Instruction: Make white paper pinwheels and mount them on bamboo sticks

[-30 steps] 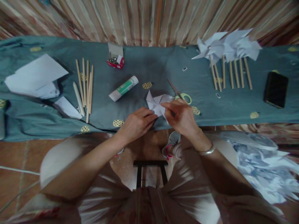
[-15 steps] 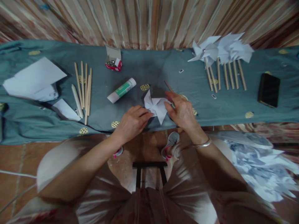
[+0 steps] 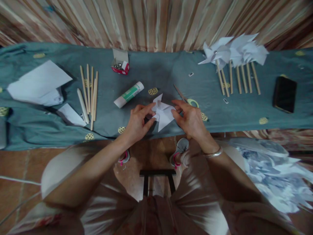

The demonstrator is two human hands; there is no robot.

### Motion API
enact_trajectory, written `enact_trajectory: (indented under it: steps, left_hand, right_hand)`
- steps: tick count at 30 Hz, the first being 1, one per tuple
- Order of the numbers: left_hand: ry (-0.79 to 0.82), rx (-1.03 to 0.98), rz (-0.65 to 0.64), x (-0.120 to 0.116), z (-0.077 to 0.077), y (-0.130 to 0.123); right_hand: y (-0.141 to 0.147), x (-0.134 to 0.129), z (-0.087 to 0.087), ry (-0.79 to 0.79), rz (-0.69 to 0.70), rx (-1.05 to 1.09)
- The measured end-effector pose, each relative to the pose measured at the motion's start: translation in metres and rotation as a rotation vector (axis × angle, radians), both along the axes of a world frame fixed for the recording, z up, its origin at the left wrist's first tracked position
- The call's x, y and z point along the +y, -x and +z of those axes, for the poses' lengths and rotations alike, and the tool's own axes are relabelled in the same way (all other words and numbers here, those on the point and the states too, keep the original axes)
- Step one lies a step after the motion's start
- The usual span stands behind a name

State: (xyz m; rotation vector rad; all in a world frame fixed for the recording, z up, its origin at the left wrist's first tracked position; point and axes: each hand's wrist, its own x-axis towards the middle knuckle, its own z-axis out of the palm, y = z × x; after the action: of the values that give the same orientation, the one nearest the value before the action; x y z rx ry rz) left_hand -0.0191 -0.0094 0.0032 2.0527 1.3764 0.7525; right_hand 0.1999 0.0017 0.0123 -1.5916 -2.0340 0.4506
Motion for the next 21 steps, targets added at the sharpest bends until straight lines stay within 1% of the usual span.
enact_trajectory:
  steps: [7,13,18,21]
  left_hand:
    - [0.022,-0.038,0.066,0.005,-0.003,-0.007]
    - [0.03,-0.053,0.073,0.006,-0.003,-0.008]
    - [0.009,-0.075,0.071,0.007,-0.006,-0.007]
    - [0.004,-0.087,0.063,0.007,-0.007,-0.006]
  right_hand:
    - [0.0,-0.001,-0.002,-0.028,0.0,-0.045]
    - [0.0,-0.002,-0.002,-0.046,0.0,-0.076]
    - [0.011,-0.007,-0.001,-0.108,0.074,-0.068]
    - [0.019,-0.01,-0.005,-0.094,0.103,-0.058]
